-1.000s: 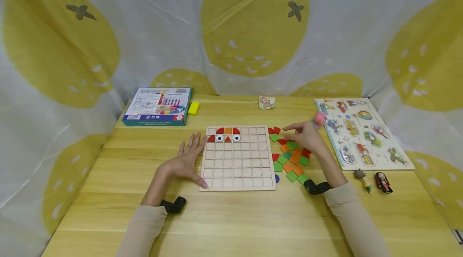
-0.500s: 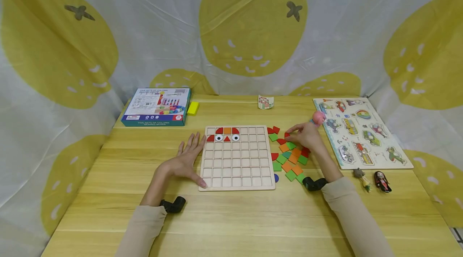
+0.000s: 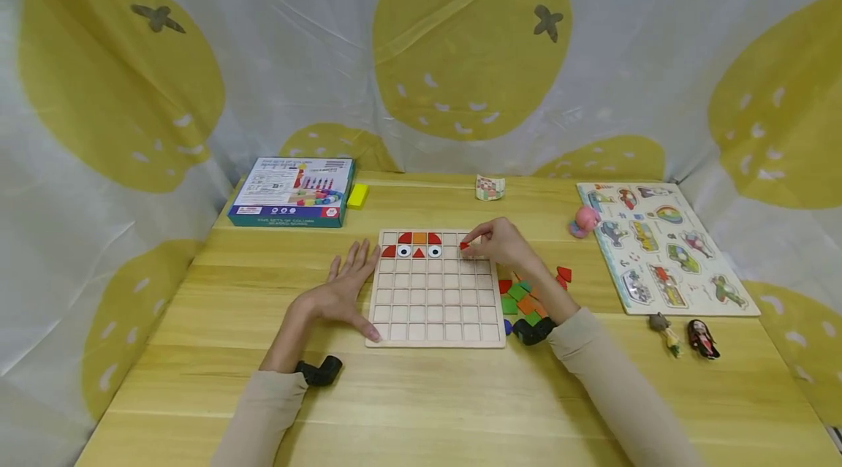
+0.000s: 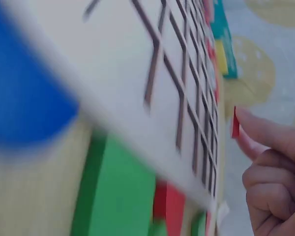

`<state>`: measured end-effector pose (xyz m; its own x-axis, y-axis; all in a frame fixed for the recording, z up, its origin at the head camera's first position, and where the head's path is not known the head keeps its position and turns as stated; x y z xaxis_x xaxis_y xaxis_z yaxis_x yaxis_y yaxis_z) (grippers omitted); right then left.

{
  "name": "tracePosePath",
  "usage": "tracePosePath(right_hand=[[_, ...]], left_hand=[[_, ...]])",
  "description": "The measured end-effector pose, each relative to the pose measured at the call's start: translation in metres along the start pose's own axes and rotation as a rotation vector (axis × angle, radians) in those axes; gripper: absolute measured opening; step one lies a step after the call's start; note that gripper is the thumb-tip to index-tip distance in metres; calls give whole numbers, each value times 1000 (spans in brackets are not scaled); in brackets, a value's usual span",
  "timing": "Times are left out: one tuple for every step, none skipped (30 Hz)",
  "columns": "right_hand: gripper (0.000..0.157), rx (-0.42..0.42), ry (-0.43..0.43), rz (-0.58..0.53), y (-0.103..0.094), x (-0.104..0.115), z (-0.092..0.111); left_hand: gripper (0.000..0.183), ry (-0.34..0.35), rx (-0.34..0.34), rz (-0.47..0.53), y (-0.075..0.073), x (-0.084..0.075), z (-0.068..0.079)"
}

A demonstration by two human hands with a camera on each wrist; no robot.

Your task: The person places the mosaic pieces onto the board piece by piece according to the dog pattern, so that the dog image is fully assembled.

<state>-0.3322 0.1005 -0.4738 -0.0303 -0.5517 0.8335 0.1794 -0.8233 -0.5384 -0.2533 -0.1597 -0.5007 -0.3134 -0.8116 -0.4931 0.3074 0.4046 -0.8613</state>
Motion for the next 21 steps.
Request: tracePosePath(right_hand=[[20, -2, 10, 5, 7, 2, -1], [21, -2, 20, 9, 13, 3, -2], [22, -6, 30, 21, 17, 3, -3], [22, -10, 41, 27, 20, 3, -4], [22, -18, 51, 30, 22, 3, -4], [22, -27, 57, 35, 23, 3, -4], [22, -37, 67, 38, 23, 1, -5], [22, -46, 70, 41, 22, 0, -5], [22, -54, 69, 44, 21, 0, -6], [21, -60, 70, 41, 21, -1, -6], [21, -65, 67, 41, 20, -1, -6], [20, -67, 61, 43, 19, 0, -6], [20, -64, 59, 42, 19, 0, -6], [19, -60, 60, 37, 20, 1, -6], [19, -55, 57, 37, 20, 2, -7], [18, -50, 55, 38, 21, 3, -7], [18, -43, 52, 42, 22, 4, -8], [18, -38, 48, 47, 23, 5, -9], [18, -33, 44, 53, 24, 6, -9], [18, -28, 37, 60, 25, 7, -10], [18, -18, 22, 72, 25, 9, -11]], left_hand=[[151, 2, 4, -1, 1, 0, 0], [151, 1, 9, -3, 2, -1, -1], [151, 2, 13, -4, 2, -1, -1], [151, 3, 16, 0, 3, -1, -1], [151, 4, 17, 4, 3, -2, -1], [151, 3, 20, 7, 3, -2, -1], [151, 2, 19, 10, 3, -2, -1], [151, 2, 20, 11, 3, -2, -1], [151, 2, 17, 13, 3, -2, -1], [151, 1, 17, 13, 2, -2, -1], [151, -1, 15, 14, 2, -2, -1], [151, -3, 16, 8, 2, -1, -1], [151, -5, 15, 6, 2, -1, 0], [151, -7, 15, 8, 2, -1, 0], [151, -8, 13, 8, 1, -1, 0], [151, -10, 13, 10, 1, -1, 1], [151, -10, 13, 11, 1, 0, 1], [150, -10, 13, 6, 2, 0, 1], [150, -10, 10, 8, 1, 0, 0], [150, -10, 8, 14, 1, 1, 0], [150, -15, 9, 11, 0, 1, 0]])
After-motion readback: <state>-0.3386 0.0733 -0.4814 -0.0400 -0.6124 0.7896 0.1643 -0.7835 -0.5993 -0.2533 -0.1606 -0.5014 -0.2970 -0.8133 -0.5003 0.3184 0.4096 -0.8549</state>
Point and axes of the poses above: each hand's wrist, its own z-axis away from the middle knuckle, its own y-axis out of the palm, x = y × z, the point moved 9 cm from there along -z, towards the middle knuckle, and after that the axes turned 12 degrees about -x, right-handed, at the moved point
